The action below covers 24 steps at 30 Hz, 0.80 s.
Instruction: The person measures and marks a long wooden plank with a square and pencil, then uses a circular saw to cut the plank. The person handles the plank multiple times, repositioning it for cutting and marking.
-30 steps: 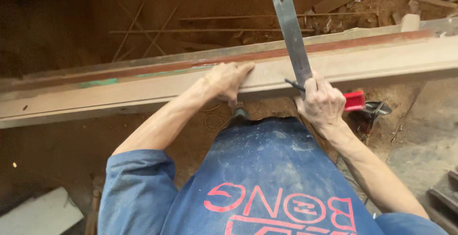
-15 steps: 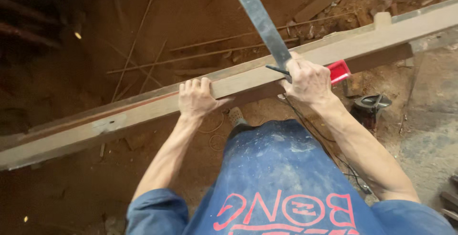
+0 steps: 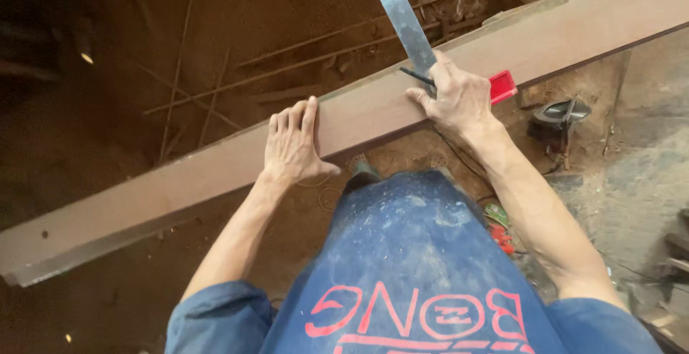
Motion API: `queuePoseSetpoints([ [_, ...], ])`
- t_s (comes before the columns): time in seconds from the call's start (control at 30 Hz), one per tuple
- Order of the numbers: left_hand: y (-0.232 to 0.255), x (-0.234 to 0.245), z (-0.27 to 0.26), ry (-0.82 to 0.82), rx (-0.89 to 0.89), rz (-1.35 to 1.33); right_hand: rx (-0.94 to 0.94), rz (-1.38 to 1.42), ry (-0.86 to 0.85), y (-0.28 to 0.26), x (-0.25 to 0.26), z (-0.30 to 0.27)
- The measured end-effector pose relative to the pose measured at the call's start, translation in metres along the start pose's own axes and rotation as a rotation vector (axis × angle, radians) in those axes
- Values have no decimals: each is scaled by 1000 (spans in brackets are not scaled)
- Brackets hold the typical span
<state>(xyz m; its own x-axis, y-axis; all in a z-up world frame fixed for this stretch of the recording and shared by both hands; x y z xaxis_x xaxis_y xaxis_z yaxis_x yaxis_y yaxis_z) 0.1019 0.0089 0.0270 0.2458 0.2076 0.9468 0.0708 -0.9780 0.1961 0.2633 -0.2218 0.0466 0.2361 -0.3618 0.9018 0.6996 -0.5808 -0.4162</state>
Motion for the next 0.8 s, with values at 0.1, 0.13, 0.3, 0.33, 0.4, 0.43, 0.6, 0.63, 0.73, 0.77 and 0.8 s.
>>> queuePoseSetpoints([
  [0.1,-6,-11,4,-76,55,48,-32,-19,83,5,-2,-8],
  [0.13,-7,-13,1,-74,59,24,-29,-34,129,5,-3,-11],
  [0.3,5,8,-7,191,-97,-64,-244,147,459,6,8,-31],
  [0.33,15,14,-5,280,-117,-85,-271,192,597,6,17,-41],
  [0.4,53,15,1,398,-254,-188,-506,437,769,23,20,-66],
  [0.43,72,16,4,450,-310,-238,-615,575,844,30,16,-79],
  [0.6,213,-16,55,337,-511,-677,-668,1740,1104,73,-12,-112],
  [0.63,236,-19,67,321,-536,-734,-639,1849,1104,81,-10,-119],
  [0.73,279,-20,97,328,-405,-829,-732,1784,1053,115,11,-147],
  [0.77,288,-21,110,275,-348,-876,-731,1799,997,126,18,-153],
  [0.8,296,-22,124,223,-290,-921,-729,1813,942,138,25,-160],
])
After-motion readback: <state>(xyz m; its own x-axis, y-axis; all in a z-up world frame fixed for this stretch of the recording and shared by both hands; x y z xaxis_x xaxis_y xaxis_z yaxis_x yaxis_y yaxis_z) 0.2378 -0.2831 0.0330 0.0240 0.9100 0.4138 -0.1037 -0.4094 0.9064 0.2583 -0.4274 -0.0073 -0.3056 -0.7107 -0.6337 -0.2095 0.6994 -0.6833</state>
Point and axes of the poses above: each hand's wrist, its own z-axis towards the middle knuckle, its own x-axis out of the back of the hand, y = z × x, the point moved 7 cm from there along z, towards the middle knuckle, and after that the axes turned 8 degrees about -y, right-handed, at the moved point
